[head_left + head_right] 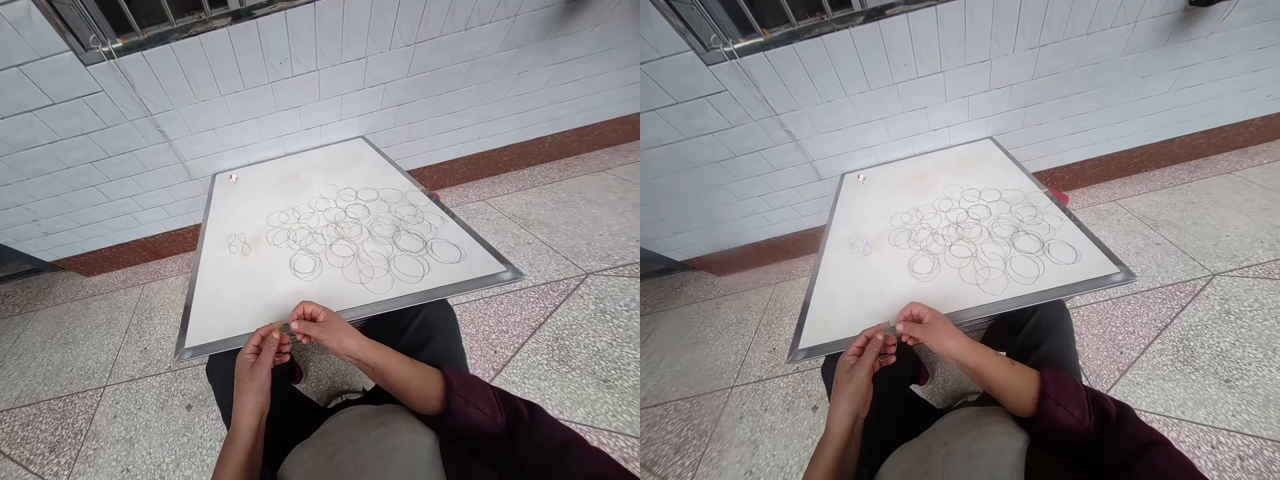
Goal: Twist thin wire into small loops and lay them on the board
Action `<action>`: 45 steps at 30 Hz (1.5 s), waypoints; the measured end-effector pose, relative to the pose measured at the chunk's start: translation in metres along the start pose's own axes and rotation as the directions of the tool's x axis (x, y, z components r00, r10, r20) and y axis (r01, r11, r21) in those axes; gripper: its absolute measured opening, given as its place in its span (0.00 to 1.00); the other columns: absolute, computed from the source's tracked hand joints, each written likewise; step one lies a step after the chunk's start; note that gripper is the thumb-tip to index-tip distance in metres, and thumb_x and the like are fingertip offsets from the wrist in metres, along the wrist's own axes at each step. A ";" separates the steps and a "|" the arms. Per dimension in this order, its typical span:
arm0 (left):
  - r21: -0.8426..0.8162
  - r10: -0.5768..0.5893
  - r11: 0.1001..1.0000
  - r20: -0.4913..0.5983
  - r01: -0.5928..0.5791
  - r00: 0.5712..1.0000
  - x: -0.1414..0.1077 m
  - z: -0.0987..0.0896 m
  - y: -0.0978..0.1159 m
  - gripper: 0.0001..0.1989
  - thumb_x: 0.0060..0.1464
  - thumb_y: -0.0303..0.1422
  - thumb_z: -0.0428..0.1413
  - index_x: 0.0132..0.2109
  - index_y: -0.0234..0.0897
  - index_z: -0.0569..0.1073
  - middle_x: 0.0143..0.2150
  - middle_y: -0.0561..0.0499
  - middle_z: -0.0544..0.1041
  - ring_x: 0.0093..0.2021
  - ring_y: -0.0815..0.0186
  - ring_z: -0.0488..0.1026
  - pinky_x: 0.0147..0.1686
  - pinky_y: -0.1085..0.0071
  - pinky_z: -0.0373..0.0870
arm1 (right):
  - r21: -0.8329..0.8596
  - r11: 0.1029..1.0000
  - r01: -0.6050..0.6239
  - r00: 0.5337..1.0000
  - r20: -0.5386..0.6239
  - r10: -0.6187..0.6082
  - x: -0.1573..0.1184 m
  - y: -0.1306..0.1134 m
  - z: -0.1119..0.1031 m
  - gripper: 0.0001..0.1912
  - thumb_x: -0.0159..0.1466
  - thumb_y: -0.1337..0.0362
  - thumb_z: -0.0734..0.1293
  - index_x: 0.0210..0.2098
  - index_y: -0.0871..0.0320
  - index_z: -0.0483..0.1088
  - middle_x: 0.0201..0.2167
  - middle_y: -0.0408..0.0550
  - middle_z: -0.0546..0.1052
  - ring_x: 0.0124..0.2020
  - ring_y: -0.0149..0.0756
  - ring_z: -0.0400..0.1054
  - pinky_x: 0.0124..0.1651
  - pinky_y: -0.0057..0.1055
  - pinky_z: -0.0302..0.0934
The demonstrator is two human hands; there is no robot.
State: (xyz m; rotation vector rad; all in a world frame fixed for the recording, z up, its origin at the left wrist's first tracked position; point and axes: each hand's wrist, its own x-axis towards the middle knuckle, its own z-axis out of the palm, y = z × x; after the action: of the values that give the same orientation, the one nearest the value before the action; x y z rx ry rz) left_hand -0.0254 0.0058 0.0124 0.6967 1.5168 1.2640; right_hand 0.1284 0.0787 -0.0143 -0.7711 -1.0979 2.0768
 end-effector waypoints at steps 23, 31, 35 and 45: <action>-0.107 0.032 0.994 -0.054 -0.037 0.998 -0.001 0.007 -0.008 0.16 0.41 0.38 0.69 0.39 0.37 0.81 0.38 0.48 0.81 0.32 0.68 0.74 0.28 0.75 0.71 | 0.004 0.999 0.044 0.998 -0.045 -0.044 0.001 0.005 0.009 0.22 0.50 0.50 0.77 0.32 0.59 0.69 0.26 0.39 0.74 0.24 0.25 0.63 0.29 0.26 0.56; -0.173 0.027 0.984 -0.103 -0.044 0.994 -0.002 0.007 -0.009 0.23 0.41 0.36 0.70 0.47 0.37 0.77 0.34 0.53 0.79 0.30 0.71 0.73 0.28 0.76 0.69 | -0.009 0.999 0.040 0.998 -0.057 -0.041 0.000 0.004 0.013 0.23 0.48 0.49 0.77 0.30 0.58 0.68 0.24 0.37 0.71 0.23 0.25 0.62 0.27 0.25 0.53; -0.154 0.043 0.986 -0.109 -0.060 0.993 -0.004 0.007 -0.009 0.23 0.41 0.37 0.70 0.47 0.38 0.77 0.33 0.53 0.79 0.32 0.69 0.75 0.32 0.73 0.72 | -0.006 0.999 0.041 0.997 -0.071 -0.041 0.000 0.007 0.015 0.23 0.49 0.49 0.77 0.30 0.58 0.68 0.22 0.37 0.70 0.22 0.24 0.60 0.26 0.25 0.51; -0.080 0.099 0.991 -0.076 -0.105 0.992 -0.008 0.006 -0.005 0.22 0.42 0.38 0.68 0.46 0.38 0.79 0.31 0.51 0.79 0.33 0.63 0.77 0.30 0.70 0.74 | -0.011 1.000 0.015 0.995 -0.098 -0.016 0.001 0.011 0.020 0.23 0.48 0.48 0.77 0.29 0.58 0.67 0.21 0.38 0.70 0.22 0.27 0.60 0.26 0.25 0.49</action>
State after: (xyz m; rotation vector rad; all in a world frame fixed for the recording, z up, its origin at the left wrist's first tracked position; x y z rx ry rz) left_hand -0.0163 0.0000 0.0108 0.6881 1.4927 1.4347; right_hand 0.1099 0.0654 -0.0144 -0.8575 -1.0577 1.9993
